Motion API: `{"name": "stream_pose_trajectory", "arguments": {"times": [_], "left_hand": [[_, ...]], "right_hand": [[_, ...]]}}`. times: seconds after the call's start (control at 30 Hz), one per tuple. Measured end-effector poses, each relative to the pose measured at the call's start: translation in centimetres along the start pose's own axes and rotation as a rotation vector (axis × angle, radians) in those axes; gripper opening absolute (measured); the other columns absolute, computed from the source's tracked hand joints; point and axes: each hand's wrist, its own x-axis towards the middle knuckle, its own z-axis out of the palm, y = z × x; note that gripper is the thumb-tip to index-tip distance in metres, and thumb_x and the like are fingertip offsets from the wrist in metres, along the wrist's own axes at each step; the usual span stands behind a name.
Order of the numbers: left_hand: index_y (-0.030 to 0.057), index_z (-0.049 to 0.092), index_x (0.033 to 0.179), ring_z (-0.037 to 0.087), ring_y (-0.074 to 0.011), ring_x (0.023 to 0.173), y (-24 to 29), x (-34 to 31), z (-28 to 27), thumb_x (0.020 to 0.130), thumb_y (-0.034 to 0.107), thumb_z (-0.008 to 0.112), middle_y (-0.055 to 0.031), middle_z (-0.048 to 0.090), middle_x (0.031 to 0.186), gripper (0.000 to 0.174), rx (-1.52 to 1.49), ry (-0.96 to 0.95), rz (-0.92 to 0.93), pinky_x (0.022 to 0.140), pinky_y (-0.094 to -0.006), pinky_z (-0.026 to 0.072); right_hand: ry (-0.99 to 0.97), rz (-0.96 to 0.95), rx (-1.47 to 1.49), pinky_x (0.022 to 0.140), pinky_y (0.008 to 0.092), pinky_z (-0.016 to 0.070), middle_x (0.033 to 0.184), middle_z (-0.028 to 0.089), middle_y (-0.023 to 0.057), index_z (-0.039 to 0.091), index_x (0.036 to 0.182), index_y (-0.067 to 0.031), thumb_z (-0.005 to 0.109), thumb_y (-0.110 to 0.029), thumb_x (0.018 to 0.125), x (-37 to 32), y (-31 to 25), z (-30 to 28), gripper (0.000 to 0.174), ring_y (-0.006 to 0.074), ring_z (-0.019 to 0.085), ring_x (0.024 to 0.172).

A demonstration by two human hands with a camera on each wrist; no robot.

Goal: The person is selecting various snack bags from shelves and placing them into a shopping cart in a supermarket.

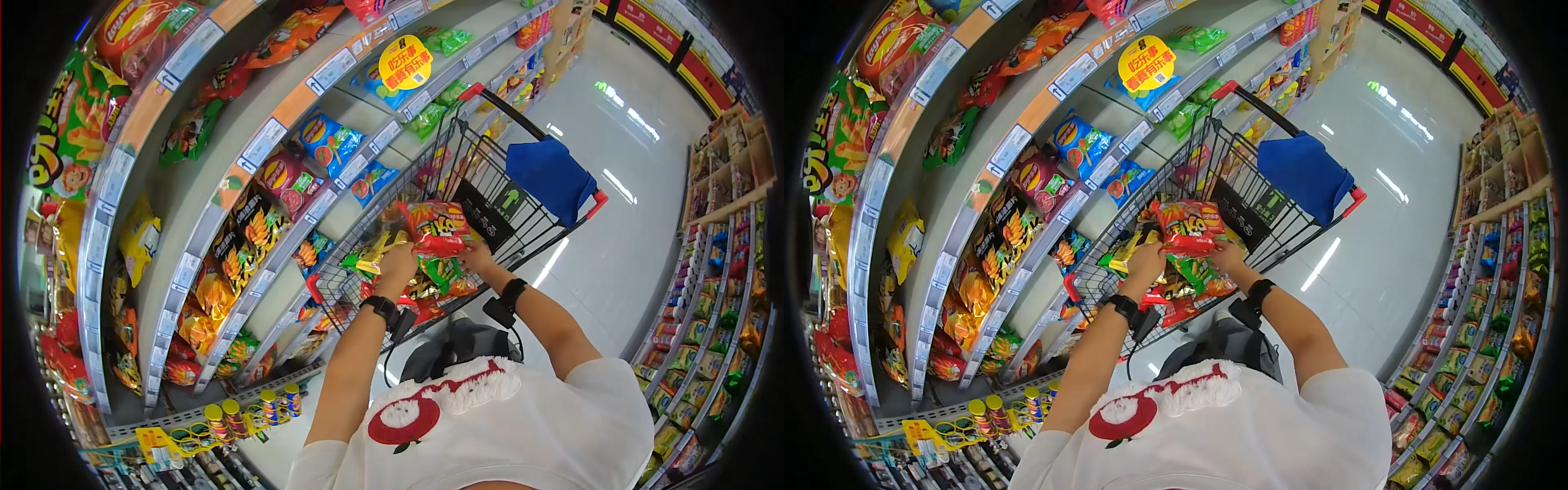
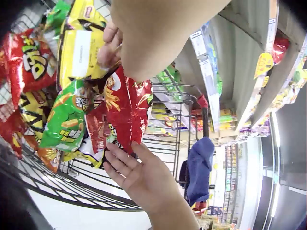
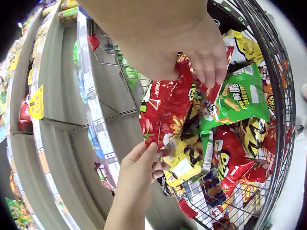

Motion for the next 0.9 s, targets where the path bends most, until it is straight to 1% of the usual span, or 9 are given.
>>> {"name": "stream_pose_trajectory", "arguments": {"times": [0.03, 0.2, 0.33, 0.4, 0.47, 0.53, 0.7, 0.87, 0.9], "left_hand": [[0.0080, 0.060, 0.097, 0.062, -0.0344, 0.085, -0.6, 0.1, 1.0, 0.084, 0.026, 0.052, -0.0163, 0.064, 0.093, 0.024, -0.033, -0.001, 0.010, 0.070, -0.0464, 0.0499], [0.0069, 0.057, 0.108, 0.060, -0.0357, 0.089, -1.3, -0.6, 2.1, 0.084, 0.025, 0.052, -0.0175, 0.064, 0.095, 0.031, -0.177, -0.015, -0.007, 0.075, -0.0464, 0.0486], [0.0079, 0.049, 0.122, 0.061, -0.0340, 0.090, -1.9, -2.4, 1.4, 0.084, 0.025, 0.052, -0.0163, 0.065, 0.096, 0.041, -0.389, -0.071, -0.033, 0.077, -0.0440, 0.0486], [0.0077, 0.051, 0.119, 0.061, -0.0332, 0.090, -3.2, -3.0, 3.1, 0.084, 0.025, 0.053, -0.0160, 0.065, 0.094, 0.040, -0.334, 0.038, 0.016, 0.076, -0.0433, 0.0488], [0.0074, 0.054, 0.115, 0.062, -0.0328, 0.089, -3.4, -5.6, 0.5, 0.083, 0.026, 0.056, -0.0160, 0.065, 0.091, 0.038, -0.561, -0.002, 0.031, 0.075, -0.0429, 0.0488], [0.0070, 0.056, 0.112, 0.062, -0.0319, 0.088, -5.0, -7.1, 0.0, 0.081, 0.026, 0.058, -0.0158, 0.065, 0.090, 0.036, -0.618, -0.015, 0.074, 0.075, -0.0420, 0.0486], [0.0063, 0.059, 0.102, 0.063, -0.0306, 0.079, -11.1, -14.9, -4.8, 0.083, 0.021, 0.057, -0.0140, 0.064, 0.083, 0.025, -0.598, 0.204, 0.177, 0.069, -0.0400, 0.0494], [0.0067, 0.059, 0.102, 0.064, -0.0291, 0.075, -20.7, -23.8, -9.6, 0.086, 0.020, 0.057, -0.0116, 0.065, 0.088, 0.022, -0.516, 0.295, 0.069, 0.067, -0.0370, 0.0511], [0.0052, 0.061, 0.099, 0.064, -0.0279, 0.072, -22.9, -25.6, -10.4, 0.085, 0.017, 0.056, -0.0128, 0.065, 0.087, 0.018, -0.558, 0.486, 0.150, 0.064, -0.0354, 0.0515]], "right_hand": [[-0.027, -0.052, -0.084, 0.062, 0.0530, 0.0444, 0.086, 0.059, 0.0161, 0.050, 0.118, -0.0161, 0.049, -0.026, 0.091, 1.1, 1.3, 0.2, 0.029, 0.0322, 0.058, 0.070], [-0.120, 0.145, -0.006, 0.064, 0.0464, 0.0500, 0.095, 0.061, 0.0160, 0.046, 0.124, -0.0183, 0.048, -0.036, 0.090, 0.9, 1.6, -0.1, 0.038, 0.0327, 0.061, 0.081], [-0.165, 0.107, 0.052, 0.060, 0.0443, 0.0510, 0.094, 0.061, 0.0144, 0.041, 0.127, -0.0262, 0.042, -0.041, 0.090, -0.3, 2.1, -0.4, 0.040, 0.0324, 0.063, 0.078], [-0.534, 0.009, 0.490, 0.068, 0.0489, 0.0519, 0.090, 0.060, 0.0162, 0.037, 0.127, -0.0248, 0.057, -0.023, 0.086, 2.9, 5.2, -3.0, 0.046, 0.0319, 0.062, 0.077], [-0.127, -0.124, 0.084, 0.059, 0.0414, 0.0548, 0.093, 0.060, 0.0158, 0.035, 0.129, -0.0246, 0.061, -0.013, 0.082, -3.4, 2.0, 1.3, 0.055, 0.0262, 0.063, 0.074], [0.031, -0.184, 0.020, 0.052, 0.0339, 0.0544, 0.094, 0.061, 0.0148, 0.034, 0.130, -0.0199, 0.058, -0.010, 0.082, -6.0, 1.0, 4.0, 0.054, 0.0231, 0.063, 0.070], [0.044, -0.529, -0.150, 0.045, 0.0224, 0.0424, 0.076, 0.064, 0.0094, 0.043, 0.122, -0.0086, 0.050, -0.004, 0.085, -8.5, 0.4, 11.4, 0.038, 0.0123, 0.057, 0.054], [-0.203, -0.913, -0.328, 0.055, 0.0234, 0.0459, 0.082, 0.059, 0.0073, 0.049, 0.113, -0.0045, 0.045, 0.001, 0.086, -14.3, 2.0, 25.8, 0.028, 0.0117, 0.057, 0.068], [-0.288, -0.887, -0.331, 0.058, 0.0228, 0.0458, 0.081, 0.059, 0.0068, 0.051, 0.109, -0.0034, 0.044, 0.003, 0.085, -16.5, 2.4, 29.3, 0.026, 0.0114, 0.056, 0.067]]}}
